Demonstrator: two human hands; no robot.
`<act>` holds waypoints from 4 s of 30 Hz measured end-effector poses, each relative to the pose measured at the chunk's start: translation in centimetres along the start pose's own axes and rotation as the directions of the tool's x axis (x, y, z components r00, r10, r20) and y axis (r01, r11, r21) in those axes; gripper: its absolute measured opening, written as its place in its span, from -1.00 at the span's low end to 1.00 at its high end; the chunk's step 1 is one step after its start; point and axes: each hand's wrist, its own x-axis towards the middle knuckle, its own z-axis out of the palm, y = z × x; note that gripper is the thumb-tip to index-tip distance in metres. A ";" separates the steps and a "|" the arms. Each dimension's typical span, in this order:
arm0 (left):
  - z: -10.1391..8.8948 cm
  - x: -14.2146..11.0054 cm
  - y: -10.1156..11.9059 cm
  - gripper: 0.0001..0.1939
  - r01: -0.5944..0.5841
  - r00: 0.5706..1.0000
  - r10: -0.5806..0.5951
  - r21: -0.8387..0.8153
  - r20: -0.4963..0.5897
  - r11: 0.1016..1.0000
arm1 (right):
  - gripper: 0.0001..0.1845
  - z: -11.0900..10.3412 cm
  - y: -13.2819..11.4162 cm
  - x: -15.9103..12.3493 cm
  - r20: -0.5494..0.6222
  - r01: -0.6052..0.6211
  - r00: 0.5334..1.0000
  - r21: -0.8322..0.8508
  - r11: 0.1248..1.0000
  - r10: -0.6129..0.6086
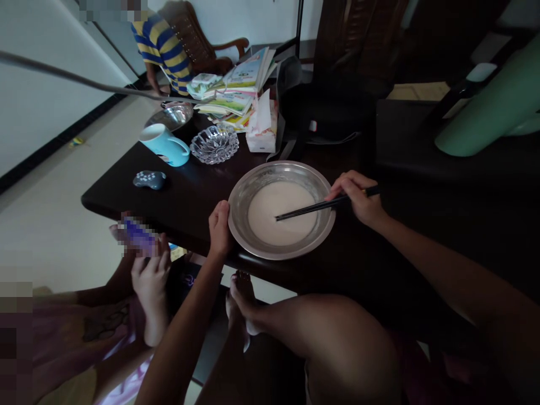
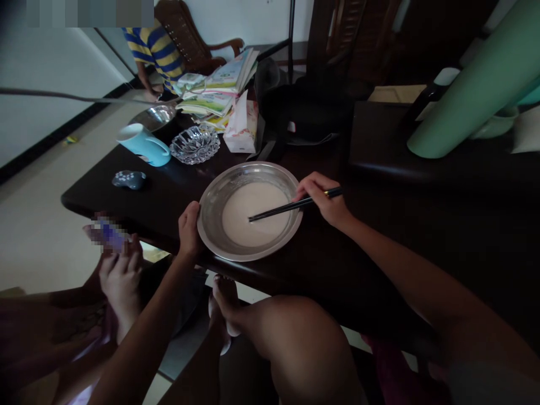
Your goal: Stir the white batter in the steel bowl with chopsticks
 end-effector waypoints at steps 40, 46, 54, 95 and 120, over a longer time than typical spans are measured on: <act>0.0 -0.1 0.1 -0.53 -0.006 1.000 0.006 -0.001 0.012 1.000 | -0.63 0.2 0.1 0.0 0.052 0.010 0.999 -0.087 0.996 -0.005; 0.0 0.0 -0.1 -0.53 0.006 1.000 -0.006 -0.015 0.002 1.000 | -0.63 0.1 0.2 0.0 -0.053 -0.036 0.998 0.004 0.999 0.037; 0.0 0.0 0.1 -0.55 0.010 1.000 -0.010 0.006 -0.008 1.000 | -0.62 0.1 0.2 0.0 -0.082 -0.019 0.996 0.000 1.000 0.019; 0.0 0.0 0.0 -0.54 -0.010 1.000 0.010 0.017 0.011 1.000 | -0.68 0.0 0.5 0.0 -0.001 0.025 1.000 -0.031 0.999 -0.025; 0.1 -0.2 0.5 -0.52 -0.010 1.000 0.010 0.033 0.003 0.999 | -0.63 -0.1 0.5 0.1 -0.107 0.031 0.994 0.033 0.999 -0.027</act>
